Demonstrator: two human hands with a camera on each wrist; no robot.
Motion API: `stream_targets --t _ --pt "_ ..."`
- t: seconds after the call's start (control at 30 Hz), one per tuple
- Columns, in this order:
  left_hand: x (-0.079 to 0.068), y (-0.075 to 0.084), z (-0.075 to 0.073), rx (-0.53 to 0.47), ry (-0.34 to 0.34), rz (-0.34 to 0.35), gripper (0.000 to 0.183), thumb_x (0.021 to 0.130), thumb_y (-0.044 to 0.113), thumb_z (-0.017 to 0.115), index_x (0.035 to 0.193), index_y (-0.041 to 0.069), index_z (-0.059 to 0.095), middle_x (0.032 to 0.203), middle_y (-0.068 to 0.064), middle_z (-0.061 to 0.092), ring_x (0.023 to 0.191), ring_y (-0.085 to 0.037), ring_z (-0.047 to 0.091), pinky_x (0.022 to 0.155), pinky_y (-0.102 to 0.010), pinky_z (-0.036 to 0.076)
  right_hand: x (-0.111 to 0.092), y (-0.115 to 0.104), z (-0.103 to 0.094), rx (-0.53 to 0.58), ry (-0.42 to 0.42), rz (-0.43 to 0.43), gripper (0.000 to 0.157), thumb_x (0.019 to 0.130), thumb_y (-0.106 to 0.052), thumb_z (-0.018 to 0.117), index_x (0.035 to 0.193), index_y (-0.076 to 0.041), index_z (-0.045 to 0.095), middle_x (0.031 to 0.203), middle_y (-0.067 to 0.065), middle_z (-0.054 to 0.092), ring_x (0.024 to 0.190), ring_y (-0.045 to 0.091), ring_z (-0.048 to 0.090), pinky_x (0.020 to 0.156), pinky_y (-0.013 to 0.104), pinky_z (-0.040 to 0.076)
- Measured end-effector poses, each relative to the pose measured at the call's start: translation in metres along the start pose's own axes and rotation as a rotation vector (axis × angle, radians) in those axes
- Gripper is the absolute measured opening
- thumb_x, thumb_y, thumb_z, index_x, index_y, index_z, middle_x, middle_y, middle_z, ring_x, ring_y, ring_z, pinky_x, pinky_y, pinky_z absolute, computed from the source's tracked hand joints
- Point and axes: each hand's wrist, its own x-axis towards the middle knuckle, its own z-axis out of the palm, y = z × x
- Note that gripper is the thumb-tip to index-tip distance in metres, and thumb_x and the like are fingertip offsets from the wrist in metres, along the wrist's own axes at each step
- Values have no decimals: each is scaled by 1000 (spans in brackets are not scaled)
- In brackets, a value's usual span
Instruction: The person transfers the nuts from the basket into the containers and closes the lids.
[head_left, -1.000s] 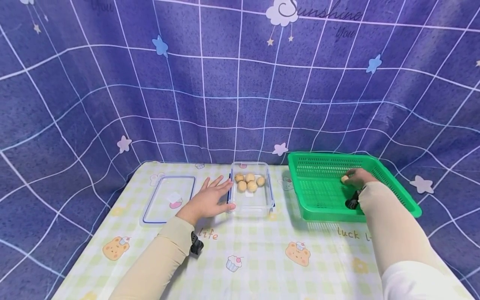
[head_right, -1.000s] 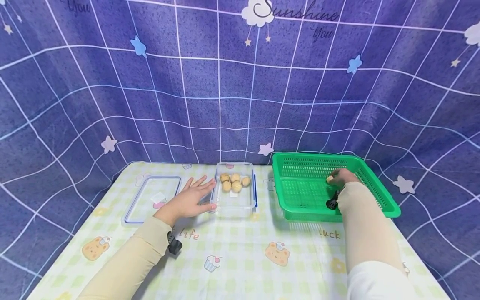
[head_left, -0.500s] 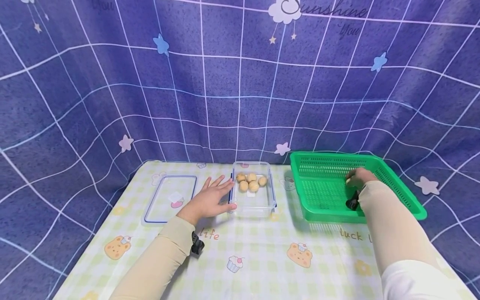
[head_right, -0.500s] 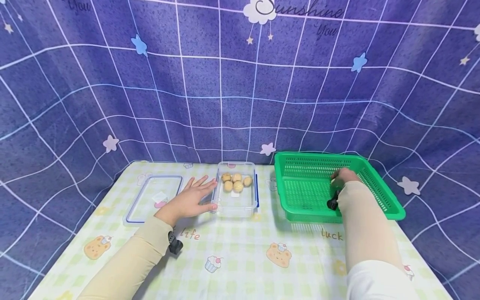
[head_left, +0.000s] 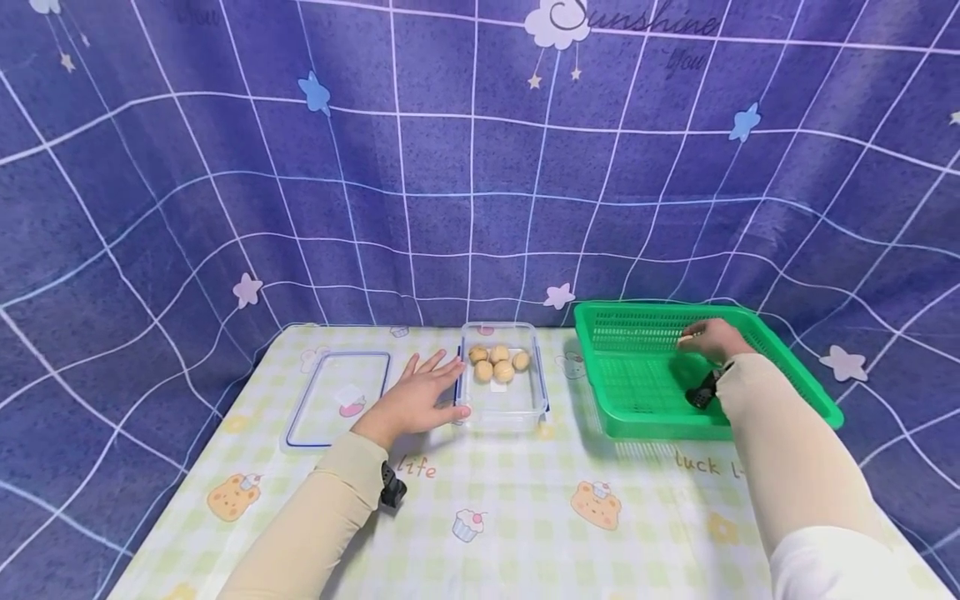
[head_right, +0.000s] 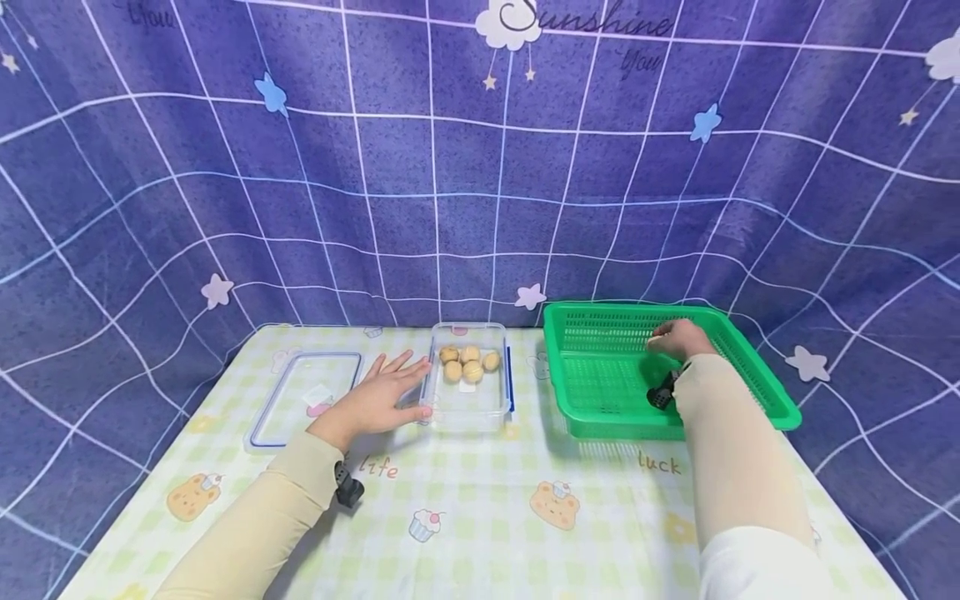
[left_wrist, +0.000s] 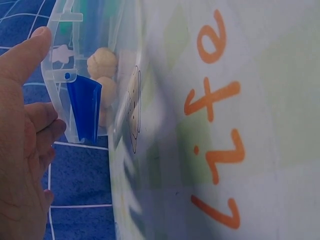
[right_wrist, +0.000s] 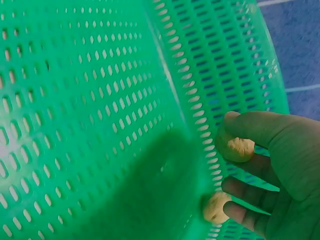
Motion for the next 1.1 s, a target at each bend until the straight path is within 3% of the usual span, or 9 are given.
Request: stream_targets --t 0.63,1.1 --pt "2 4 -1 15 -2 -8 80 97 56 58 156 5 38 161 -10 37 154 -36 16 121 -63 -4 -8 -63 -1 38 84 -93 57 100 -38 62 139 3 56 132 31 59 119 46 57 98 59 48" --pt "0 3 -1 43 -4 5 85 97 65 50 157 7 35 163 -9 33 155 -34 10 121 -60 -6 -9 -96 9 77 110 -124 56 100 -38 64 139 0 58 134 29 59 123 44 56 99 58 47"
